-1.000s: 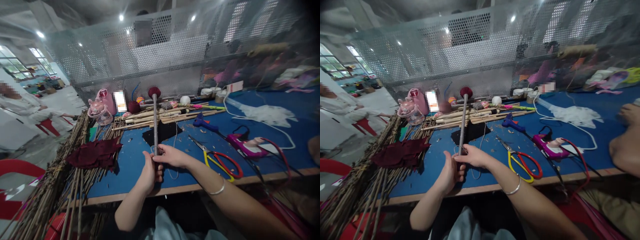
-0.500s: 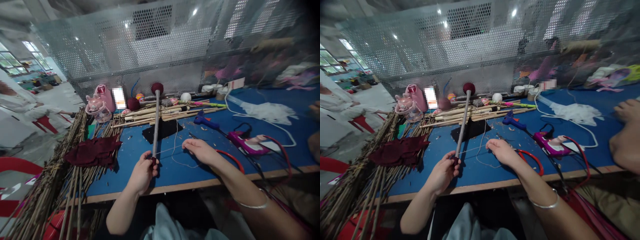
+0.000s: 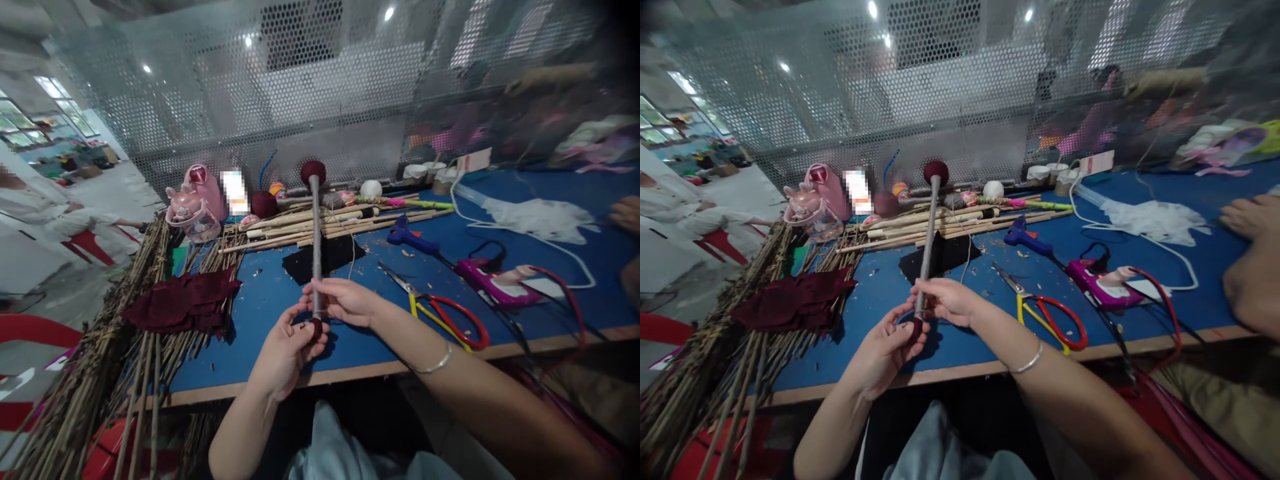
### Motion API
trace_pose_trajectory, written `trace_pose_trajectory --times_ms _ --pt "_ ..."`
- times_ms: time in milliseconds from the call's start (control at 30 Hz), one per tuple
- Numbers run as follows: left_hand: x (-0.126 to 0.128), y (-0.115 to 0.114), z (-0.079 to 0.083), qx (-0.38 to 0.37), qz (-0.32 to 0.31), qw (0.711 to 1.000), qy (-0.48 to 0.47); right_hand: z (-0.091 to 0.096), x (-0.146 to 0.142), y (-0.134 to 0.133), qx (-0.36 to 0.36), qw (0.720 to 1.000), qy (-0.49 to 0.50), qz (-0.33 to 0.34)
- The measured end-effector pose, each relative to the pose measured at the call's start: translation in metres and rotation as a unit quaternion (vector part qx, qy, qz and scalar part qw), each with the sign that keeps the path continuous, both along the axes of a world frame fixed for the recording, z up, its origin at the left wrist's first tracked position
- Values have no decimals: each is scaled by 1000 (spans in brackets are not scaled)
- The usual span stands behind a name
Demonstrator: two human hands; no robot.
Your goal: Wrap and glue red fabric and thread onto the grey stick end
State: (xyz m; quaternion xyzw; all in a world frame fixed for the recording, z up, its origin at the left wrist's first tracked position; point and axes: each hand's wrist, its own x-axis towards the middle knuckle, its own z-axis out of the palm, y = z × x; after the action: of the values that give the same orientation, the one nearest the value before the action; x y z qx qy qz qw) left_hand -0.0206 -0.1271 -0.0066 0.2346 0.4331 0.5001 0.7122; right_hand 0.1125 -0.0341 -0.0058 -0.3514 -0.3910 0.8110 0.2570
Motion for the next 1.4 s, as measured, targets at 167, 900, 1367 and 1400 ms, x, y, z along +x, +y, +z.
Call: trace_pose_trajectory --times_ms 167,900,1367,1400 --pt "-1 -10 -2 -25 22 999 0 -11 -3 -1 4 999 49 11" --pt "-24 15 1 114 -5 966 232 -16 5 -3 27 995 -10 92" --pt "-17 22 12 122 12 904 409 -23 1 -1 61 993 -52 89" --pt "-15 20 15 118 19 912 393 -24 0 -1 58 994 -48 81"
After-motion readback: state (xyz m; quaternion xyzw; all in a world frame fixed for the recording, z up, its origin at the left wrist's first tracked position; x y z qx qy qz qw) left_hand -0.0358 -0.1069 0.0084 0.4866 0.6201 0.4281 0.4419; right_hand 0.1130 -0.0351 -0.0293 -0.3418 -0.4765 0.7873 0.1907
